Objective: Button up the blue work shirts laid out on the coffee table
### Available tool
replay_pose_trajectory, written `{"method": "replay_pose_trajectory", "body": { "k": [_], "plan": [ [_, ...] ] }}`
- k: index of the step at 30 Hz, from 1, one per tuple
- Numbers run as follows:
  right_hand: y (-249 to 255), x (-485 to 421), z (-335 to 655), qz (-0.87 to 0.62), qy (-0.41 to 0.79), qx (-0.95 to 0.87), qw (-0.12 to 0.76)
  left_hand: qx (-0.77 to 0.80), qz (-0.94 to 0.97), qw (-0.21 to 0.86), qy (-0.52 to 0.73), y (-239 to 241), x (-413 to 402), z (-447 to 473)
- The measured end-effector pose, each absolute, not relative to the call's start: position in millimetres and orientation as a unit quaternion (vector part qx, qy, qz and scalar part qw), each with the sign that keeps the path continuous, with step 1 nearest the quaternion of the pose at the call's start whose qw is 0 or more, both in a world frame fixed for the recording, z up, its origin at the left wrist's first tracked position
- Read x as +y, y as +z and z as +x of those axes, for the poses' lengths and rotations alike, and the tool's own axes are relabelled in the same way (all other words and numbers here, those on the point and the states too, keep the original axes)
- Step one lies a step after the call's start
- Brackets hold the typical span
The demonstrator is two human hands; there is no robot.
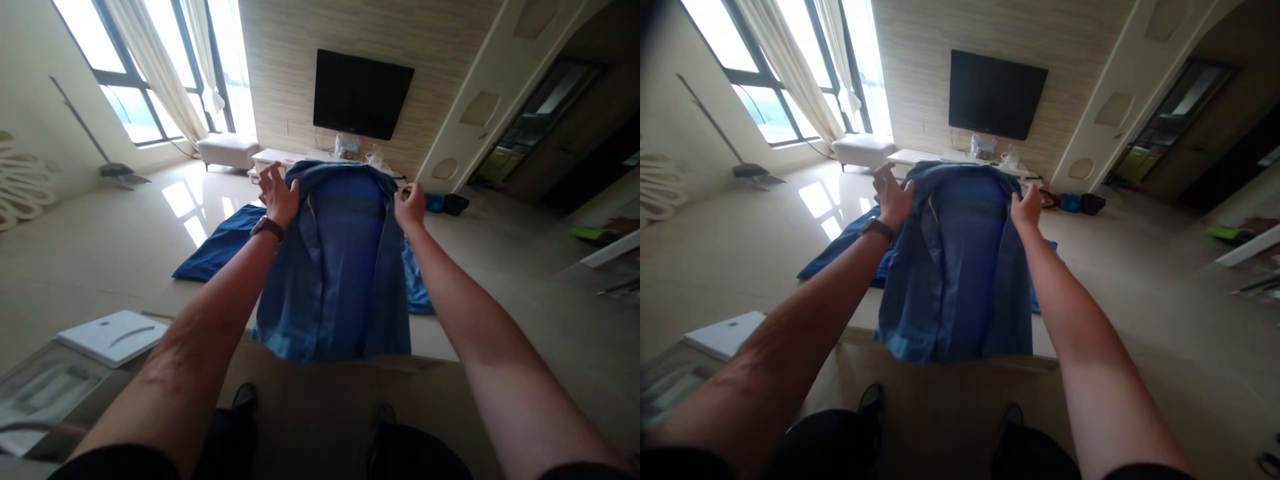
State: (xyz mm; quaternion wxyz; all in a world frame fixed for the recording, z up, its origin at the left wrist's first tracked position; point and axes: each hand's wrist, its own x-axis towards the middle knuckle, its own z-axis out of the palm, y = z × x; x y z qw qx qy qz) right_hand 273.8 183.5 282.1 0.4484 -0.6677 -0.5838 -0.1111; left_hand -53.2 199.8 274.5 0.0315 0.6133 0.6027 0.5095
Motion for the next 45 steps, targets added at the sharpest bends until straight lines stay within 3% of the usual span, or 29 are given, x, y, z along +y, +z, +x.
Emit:
{"method": "replay_pose_trajectory", "body": {
  "k": [3, 7, 11, 17, 24, 28, 32, 34, 45],
  "plan": [
    [164, 140, 252, -0.655, -0.057, -0.642, 0.395, 0.610, 0.660, 0.147, 0.414, 178, 160, -64],
    [1, 36, 249, -0.688, 0.133, -0.697, 0.155, 0.569, 0.754, 0.259, 0.202, 33, 79, -83],
    [-65, -12, 257, -0.711, 0.135, -0.681, 0.109, 0.559, 0.781, 0.262, 0.091, -35, 46, -85],
    [-64, -24, 247, -0.725, 0.086, -0.678, 0.084, 0.574, 0.792, 0.206, -0.038, -38, 37, -87],
    [-50, -62, 224, -0.723, 0.066, -0.687, 0.010, 0.596, 0.771, 0.217, -0.049, -26, -14, -91],
    [-37, -72, 216, -0.743, 0.081, -0.664, -0.003, 0.620, 0.719, 0.313, 0.034, -16, -19, -81],
    [-22, -63, 214, -0.753, 0.120, -0.647, -0.007, 0.646, 0.436, 0.596, 0.193, -17, -11, -66],
    [-13, -55, 213, -0.748, 0.129, -0.651, -0.008, 0.644, 0.308, 0.658, 0.241, -24, -12, -57],
    [10, -57, 223, -0.735, 0.200, -0.643, -0.079, 0.670, 0.081, 0.646, 0.357, -54, -22, -32]
  ]
}}
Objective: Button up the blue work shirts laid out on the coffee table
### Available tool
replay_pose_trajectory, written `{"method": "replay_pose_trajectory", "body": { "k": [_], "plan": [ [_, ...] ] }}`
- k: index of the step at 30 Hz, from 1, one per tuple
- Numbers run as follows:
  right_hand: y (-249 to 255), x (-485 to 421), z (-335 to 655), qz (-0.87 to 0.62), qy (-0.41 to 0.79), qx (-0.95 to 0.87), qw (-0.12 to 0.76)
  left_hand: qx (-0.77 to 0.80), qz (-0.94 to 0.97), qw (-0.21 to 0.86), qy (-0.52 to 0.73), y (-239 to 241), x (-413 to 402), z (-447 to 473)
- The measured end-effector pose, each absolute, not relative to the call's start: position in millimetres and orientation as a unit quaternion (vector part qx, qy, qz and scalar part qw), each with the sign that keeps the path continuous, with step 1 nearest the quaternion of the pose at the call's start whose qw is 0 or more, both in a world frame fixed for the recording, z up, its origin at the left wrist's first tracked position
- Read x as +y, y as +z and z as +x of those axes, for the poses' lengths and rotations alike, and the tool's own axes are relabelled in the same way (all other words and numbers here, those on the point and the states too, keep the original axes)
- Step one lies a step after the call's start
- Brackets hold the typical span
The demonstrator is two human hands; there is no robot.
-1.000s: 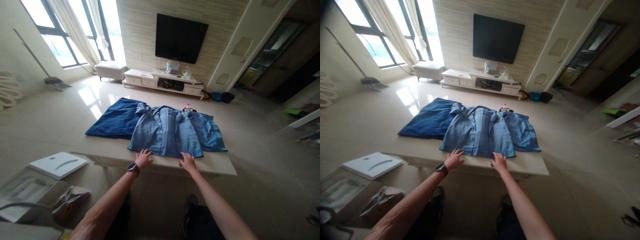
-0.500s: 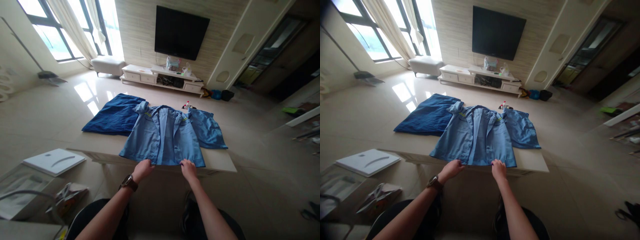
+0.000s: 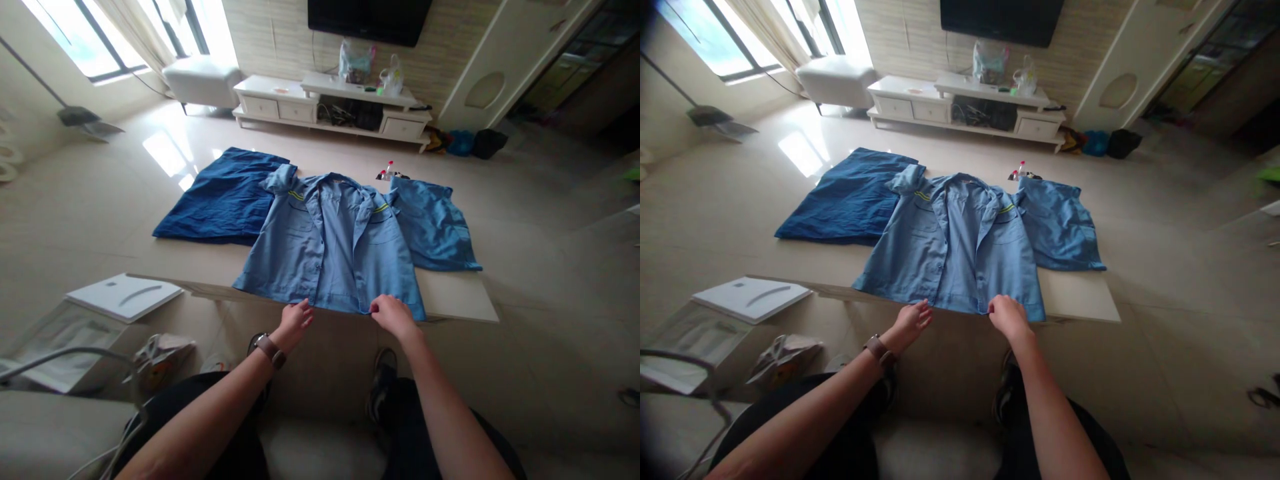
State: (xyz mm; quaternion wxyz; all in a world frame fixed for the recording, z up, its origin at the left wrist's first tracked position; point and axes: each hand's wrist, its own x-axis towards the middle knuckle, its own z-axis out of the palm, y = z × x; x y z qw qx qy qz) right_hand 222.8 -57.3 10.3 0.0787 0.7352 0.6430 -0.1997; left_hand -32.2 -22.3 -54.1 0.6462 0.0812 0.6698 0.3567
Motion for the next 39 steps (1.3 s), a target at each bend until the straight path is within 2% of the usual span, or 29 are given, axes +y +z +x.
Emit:
{"method": "replay_pose_trajectory", "body": {
  "k": [4, 14, 19, 23, 39],
  "plan": [
    [17, -58, 225, 0.730, -0.212, 0.649, 0.029, 0.664, 0.066, 0.641, 0.379, -52, -24, -29],
    [25, -54, 207, 0.723, -0.142, 0.626, -0.255, 0.637, 0.056, 0.654, 0.405, -43, -21, -25],
    [31, -53, 205, 0.711, -0.096, 0.609, -0.339, 0.655, 0.060, 0.633, 0.409, -50, -21, -24],
    [34, -55, 202, 0.707, -0.105, 0.597, -0.365, 0.656, 0.053, 0.628, 0.414, -54, -22, -17],
    [37, -57, 210, 0.720, -0.089, 0.596, -0.345, 0.654, 0.039, 0.628, 0.421, -53, -16, -13]
  ]
}}
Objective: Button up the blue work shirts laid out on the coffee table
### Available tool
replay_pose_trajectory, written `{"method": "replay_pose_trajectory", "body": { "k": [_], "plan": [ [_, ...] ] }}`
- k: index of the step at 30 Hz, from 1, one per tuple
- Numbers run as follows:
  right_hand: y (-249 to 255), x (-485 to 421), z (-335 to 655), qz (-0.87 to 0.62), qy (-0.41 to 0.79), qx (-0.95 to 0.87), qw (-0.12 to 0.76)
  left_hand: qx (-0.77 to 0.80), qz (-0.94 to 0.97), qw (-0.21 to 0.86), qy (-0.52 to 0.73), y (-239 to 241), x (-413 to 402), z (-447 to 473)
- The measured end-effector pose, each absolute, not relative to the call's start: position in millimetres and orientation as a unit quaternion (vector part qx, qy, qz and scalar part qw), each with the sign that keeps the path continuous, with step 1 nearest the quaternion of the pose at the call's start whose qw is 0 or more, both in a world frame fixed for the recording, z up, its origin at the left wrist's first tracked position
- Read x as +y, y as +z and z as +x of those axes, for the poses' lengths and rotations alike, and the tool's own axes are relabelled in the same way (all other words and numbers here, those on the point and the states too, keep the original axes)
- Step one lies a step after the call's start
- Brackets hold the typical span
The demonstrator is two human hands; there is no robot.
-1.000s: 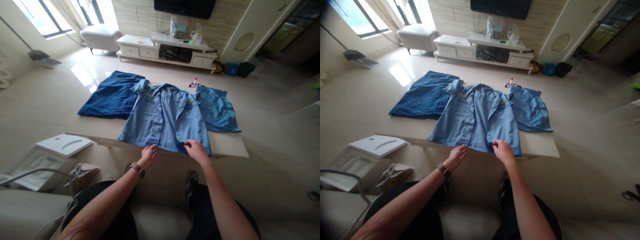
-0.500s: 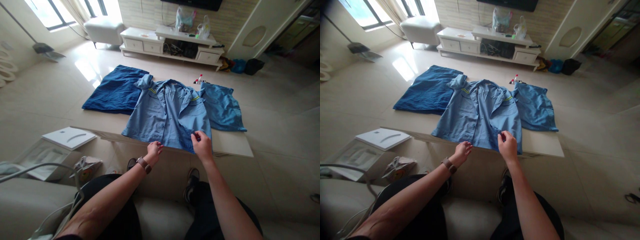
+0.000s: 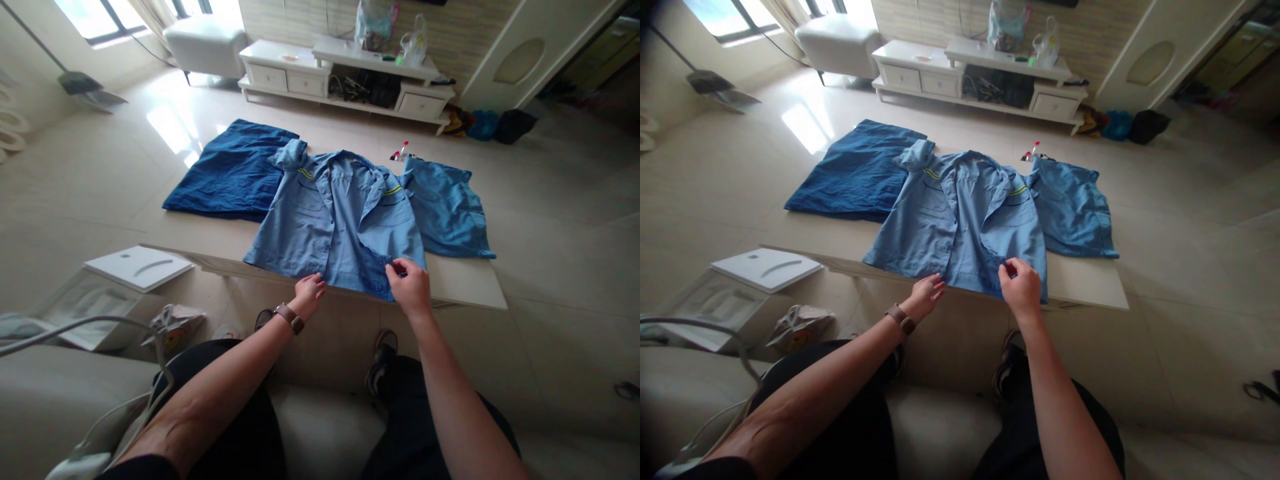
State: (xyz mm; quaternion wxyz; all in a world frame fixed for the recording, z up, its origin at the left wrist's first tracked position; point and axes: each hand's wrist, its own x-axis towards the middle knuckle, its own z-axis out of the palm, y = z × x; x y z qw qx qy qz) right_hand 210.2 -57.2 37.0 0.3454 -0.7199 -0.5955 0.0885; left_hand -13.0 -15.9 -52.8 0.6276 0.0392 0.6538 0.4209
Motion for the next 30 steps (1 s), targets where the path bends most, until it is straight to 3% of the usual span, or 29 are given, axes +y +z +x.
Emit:
{"method": "replay_pose_trajectory", "body": {
  "k": [8, 30],
  "plan": [
    [49, -54, 226, -0.743, 0.009, -0.498, 0.446, 0.675, 0.025, 0.587, 0.447, -58, -15, -14],
    [55, -56, 220, -0.744, 0.032, -0.511, 0.429, 0.659, -0.004, 0.587, 0.471, -74, -11, -8]
  ]
}}
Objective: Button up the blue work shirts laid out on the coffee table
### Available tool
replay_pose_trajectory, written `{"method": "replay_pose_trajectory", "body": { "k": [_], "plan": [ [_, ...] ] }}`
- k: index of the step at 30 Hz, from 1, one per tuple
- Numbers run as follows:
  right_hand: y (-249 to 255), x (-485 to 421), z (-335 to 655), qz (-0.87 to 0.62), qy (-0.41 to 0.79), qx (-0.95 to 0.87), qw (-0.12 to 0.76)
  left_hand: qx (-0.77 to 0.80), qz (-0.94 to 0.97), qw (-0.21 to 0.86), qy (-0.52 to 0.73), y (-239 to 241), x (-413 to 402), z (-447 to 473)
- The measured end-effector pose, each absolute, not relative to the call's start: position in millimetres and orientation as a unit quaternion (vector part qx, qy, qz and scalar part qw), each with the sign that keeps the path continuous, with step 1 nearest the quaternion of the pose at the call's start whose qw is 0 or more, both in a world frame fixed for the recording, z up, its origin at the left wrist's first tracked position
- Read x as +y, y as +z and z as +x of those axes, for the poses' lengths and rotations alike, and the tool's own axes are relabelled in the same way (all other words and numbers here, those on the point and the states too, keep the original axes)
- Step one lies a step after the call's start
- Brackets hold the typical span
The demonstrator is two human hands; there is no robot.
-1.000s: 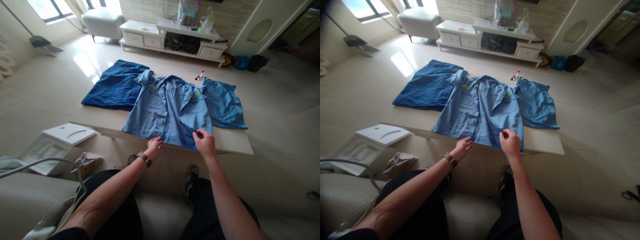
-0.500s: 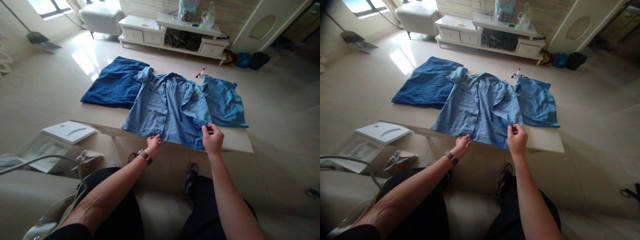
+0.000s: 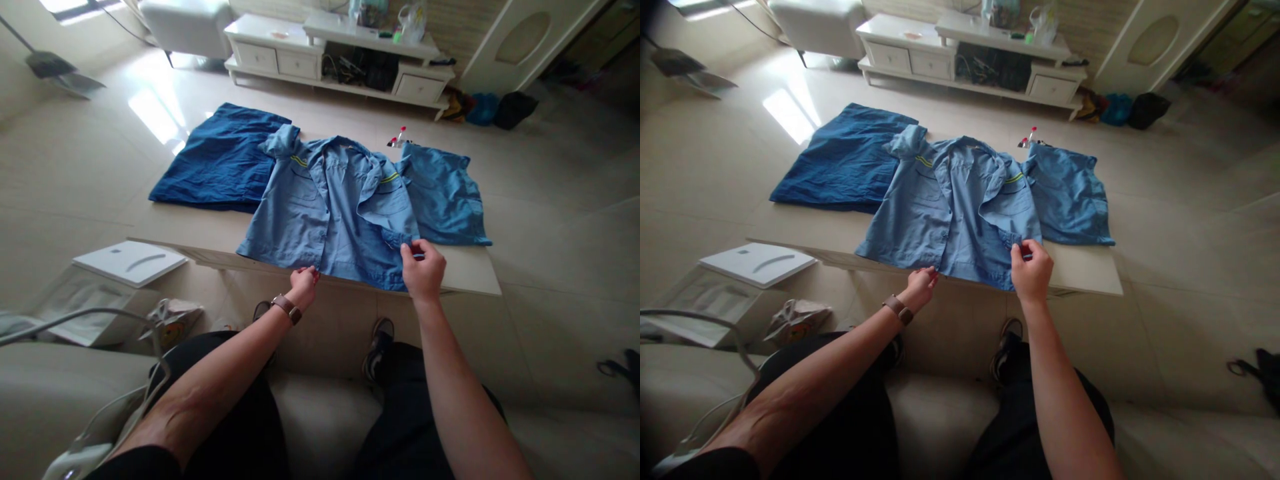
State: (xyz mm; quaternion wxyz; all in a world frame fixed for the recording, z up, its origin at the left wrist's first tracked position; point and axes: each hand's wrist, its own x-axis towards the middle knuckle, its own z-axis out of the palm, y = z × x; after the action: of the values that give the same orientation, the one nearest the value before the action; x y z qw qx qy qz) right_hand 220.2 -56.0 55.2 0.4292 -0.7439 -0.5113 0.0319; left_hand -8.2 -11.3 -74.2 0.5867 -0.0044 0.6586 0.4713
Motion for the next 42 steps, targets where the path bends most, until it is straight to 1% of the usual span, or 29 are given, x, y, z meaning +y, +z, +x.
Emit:
{"method": "replay_pose_trajectory", "body": {
  "k": [10, 18, 23, 29, 38, 42],
  "plan": [
    [56, -55, 219, -0.742, 0.041, -0.511, 0.432, 0.655, 0.016, 0.573, 0.493, -66, -21, -2],
    [49, -54, 219, -0.733, 0.050, -0.534, 0.418, 0.634, 0.050, 0.585, 0.503, -43, -24, -1],
    [45, -54, 208, -0.698, 0.106, -0.573, 0.417, 0.598, 0.088, 0.603, 0.521, -28, -24, 3],
    [39, -56, 193, -0.662, 0.177, -0.605, 0.405, 0.517, 0.129, 0.646, 0.546, -16, -32, 8],
    [29, -58, 179, -0.638, 0.248, -0.615, 0.391, 0.489, 0.113, 0.677, 0.539, -8, -42, 11],
    [26, -60, 173, -0.631, 0.274, -0.613, 0.389, 0.472, 0.137, 0.704, 0.512, -9, -45, 12]
  ]
}}
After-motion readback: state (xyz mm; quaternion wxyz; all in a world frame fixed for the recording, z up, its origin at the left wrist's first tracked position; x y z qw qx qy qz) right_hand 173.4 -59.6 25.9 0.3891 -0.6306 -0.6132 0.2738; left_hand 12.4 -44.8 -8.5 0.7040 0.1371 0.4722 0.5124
